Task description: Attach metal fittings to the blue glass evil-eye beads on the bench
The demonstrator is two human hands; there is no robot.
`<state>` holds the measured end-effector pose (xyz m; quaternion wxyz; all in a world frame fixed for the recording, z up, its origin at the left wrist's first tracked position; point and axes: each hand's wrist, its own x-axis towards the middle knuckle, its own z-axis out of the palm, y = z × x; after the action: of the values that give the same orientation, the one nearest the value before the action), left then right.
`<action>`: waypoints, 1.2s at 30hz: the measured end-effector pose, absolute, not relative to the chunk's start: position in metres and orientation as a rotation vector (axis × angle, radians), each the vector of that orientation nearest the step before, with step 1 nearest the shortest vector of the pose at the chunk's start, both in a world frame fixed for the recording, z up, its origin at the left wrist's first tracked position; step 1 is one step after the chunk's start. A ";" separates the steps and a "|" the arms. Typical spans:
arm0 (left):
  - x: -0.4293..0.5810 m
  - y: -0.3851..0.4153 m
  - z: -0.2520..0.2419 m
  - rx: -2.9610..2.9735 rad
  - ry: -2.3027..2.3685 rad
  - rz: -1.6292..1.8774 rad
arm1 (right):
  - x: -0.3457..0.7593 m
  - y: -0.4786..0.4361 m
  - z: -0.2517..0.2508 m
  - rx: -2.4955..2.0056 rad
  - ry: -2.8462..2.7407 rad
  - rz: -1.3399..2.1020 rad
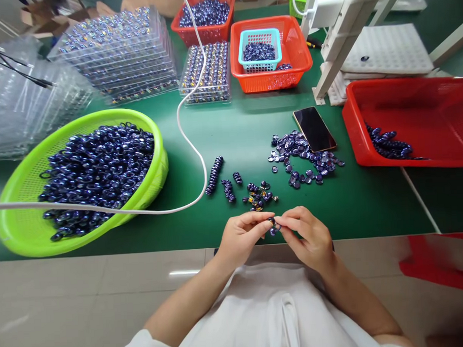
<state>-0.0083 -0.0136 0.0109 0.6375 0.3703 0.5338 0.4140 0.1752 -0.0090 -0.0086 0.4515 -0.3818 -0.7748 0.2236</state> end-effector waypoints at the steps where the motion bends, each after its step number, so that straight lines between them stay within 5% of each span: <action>1: -0.008 -0.014 0.011 0.879 1.230 0.946 | 0.175 -0.009 -0.008 -0.944 -1.907 0.550; 25: -0.008 -0.020 0.003 1.360 1.156 1.148 | 0.170 -0.011 -0.003 -1.029 -1.869 0.529; 36: -0.006 -0.023 0.001 1.420 1.189 1.163 | 0.168 -0.010 0.002 -1.102 -1.736 0.841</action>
<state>-0.0060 -0.0226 0.0009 0.4594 0.5769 0.4828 0.4723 0.1679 -0.0102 0.0021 0.4440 -0.4444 -0.7002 0.3393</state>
